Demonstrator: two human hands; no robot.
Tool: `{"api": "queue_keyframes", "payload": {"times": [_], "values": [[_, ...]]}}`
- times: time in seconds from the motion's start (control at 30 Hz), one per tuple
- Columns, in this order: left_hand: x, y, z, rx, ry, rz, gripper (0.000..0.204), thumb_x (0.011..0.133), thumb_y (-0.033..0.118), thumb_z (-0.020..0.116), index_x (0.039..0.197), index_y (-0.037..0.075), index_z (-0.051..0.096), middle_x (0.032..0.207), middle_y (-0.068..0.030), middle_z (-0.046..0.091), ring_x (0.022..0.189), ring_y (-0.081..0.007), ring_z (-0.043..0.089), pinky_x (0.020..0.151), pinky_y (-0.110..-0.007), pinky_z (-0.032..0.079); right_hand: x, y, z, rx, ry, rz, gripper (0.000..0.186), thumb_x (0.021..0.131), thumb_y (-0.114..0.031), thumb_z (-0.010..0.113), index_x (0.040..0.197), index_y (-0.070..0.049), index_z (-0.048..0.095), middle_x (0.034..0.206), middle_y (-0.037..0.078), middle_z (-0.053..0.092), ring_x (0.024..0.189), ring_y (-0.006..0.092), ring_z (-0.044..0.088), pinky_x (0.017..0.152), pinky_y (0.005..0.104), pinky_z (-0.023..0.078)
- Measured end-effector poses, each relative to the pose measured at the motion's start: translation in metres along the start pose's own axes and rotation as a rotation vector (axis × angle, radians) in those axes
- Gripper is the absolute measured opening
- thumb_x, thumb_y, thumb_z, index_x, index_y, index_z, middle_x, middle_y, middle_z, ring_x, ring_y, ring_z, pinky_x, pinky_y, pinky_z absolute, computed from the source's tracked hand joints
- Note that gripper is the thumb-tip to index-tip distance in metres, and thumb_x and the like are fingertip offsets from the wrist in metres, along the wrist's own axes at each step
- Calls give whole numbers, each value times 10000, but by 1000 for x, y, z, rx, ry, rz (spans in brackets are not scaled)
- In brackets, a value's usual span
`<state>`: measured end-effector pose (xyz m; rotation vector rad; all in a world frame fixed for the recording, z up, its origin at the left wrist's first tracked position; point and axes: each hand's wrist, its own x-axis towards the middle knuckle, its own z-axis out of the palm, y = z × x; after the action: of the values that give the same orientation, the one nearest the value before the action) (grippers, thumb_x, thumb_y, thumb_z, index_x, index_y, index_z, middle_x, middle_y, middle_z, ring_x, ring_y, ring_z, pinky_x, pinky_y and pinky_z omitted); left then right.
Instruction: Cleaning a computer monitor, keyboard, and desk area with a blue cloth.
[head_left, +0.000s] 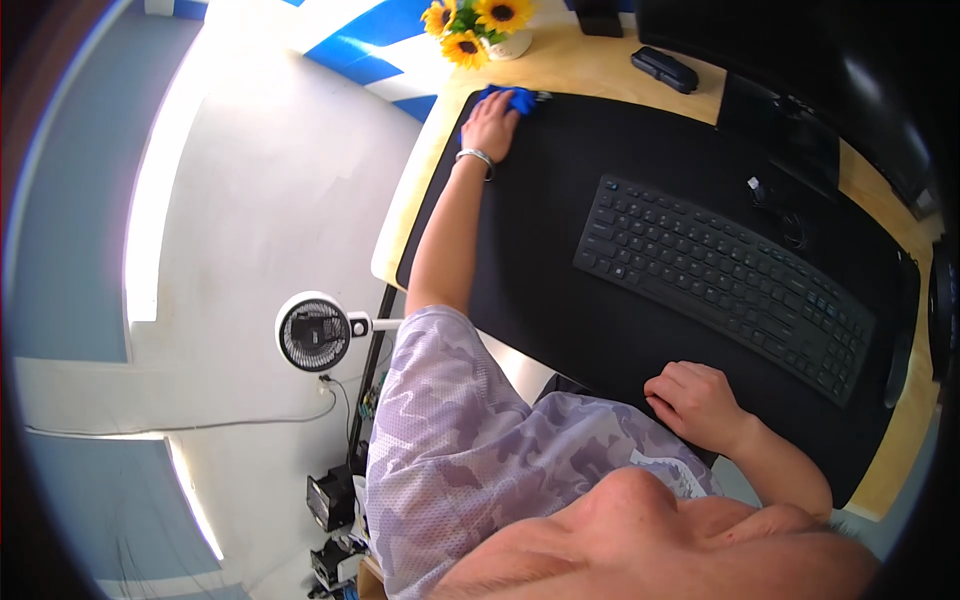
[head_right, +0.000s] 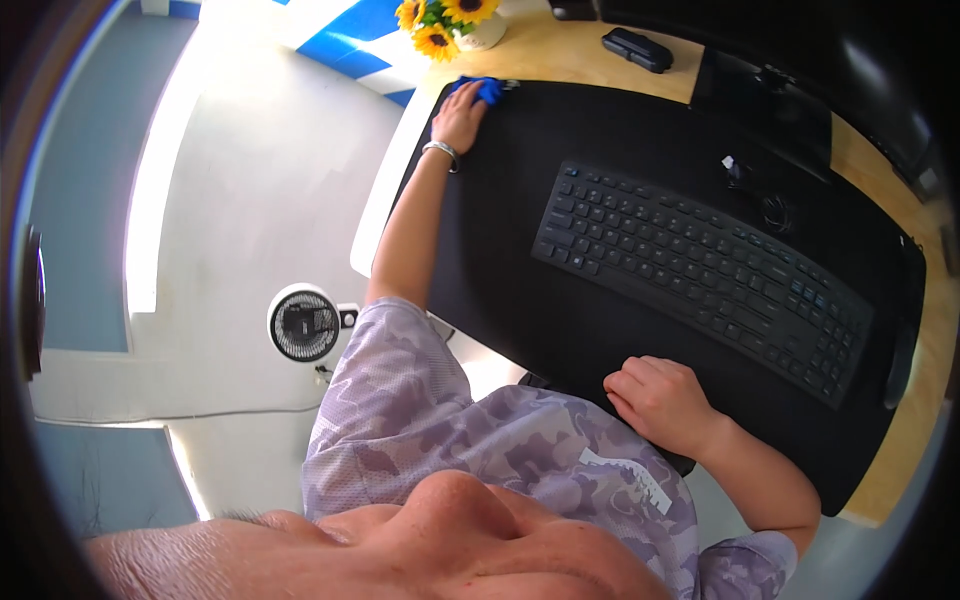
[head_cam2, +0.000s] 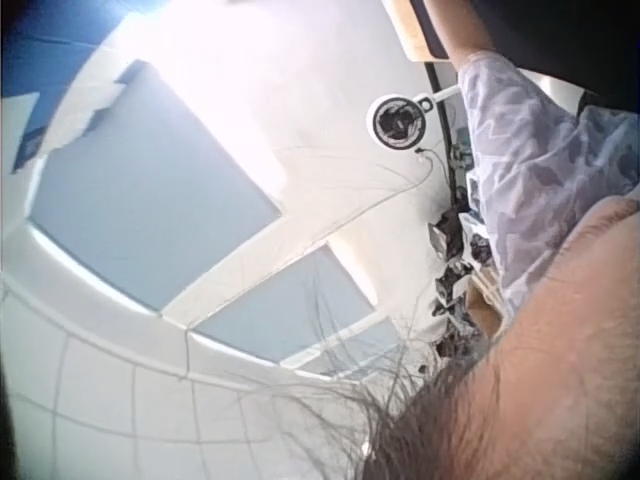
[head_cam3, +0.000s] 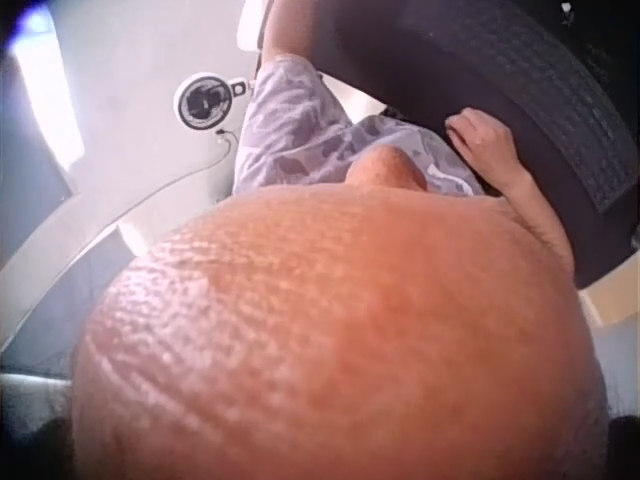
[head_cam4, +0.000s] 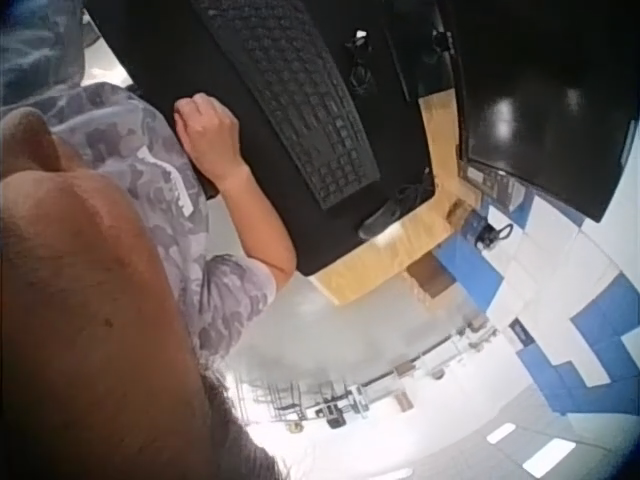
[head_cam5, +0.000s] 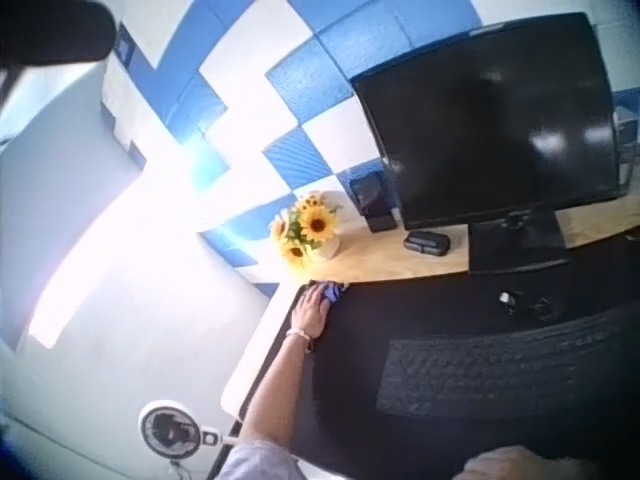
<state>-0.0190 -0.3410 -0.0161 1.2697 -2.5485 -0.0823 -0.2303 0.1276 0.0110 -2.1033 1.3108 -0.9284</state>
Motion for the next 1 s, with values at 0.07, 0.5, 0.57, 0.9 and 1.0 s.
{"api": "queue_keyframes", "payload": {"times": [0.07, 0.5, 0.57, 0.9, 1.0], "values": [[16, 1, 8, 87, 0, -193, 530, 985, 386, 527, 1479, 205, 468, 1549, -109, 435, 1426, -344, 402, 1149, -489, 357, 3, 2, -2, -2, 6, -7, 119, 827, -117, 734, 888, -93, 635, 799, 44, 573, 735, 234, 628, 652, 358, 523], [9, 173, 27, -108, -303, 584, 556, 1010, 357, 536, 1539, 261, 393, 1628, -73, 330, 1503, -335, 289, 1171, -553, 286, -3, 6, 1, 30, 21, -10, 101, 846, -127, 716, 899, -93, 637, 805, 41, 580, 742, 234, 641, 637, 357, 531], [20, 156, 23, -135, -311, 665, 541, 1013, 344, 534, 1532, 253, 410, 1617, -80, 350, 1497, -333, 300, 1176, -523, 295, -2, 5, 2, 23, 10, -18, 101, 845, -125, 717, 901, -93, 640, 807, 41, 581, 744, 234, 641, 640, 358, 532], [11, -17, 8, -55, -47, 136, 517, 996, 333, 554, 1481, 172, 478, 1520, -135, 471, 1415, -330, 420, 1168, -415, 337, -4, 9, 5, 41, 39, -52, 129, 831, -117, 723, 908, -89, 624, 810, 52, 571, 751, 244, 636, 654, 367, 530], [-47, -90, -17, -35, 24, -80, 520, 1015, 330, 526, 1496, 148, 454, 1523, -151, 463, 1414, -346, 416, 1173, -421, 322, -7, 10, 8, 33, 53, -71, 127, 833, -113, 719, 898, -91, 612, 813, 52, 565, 754, 244, 635, 665, 367, 528]]}}
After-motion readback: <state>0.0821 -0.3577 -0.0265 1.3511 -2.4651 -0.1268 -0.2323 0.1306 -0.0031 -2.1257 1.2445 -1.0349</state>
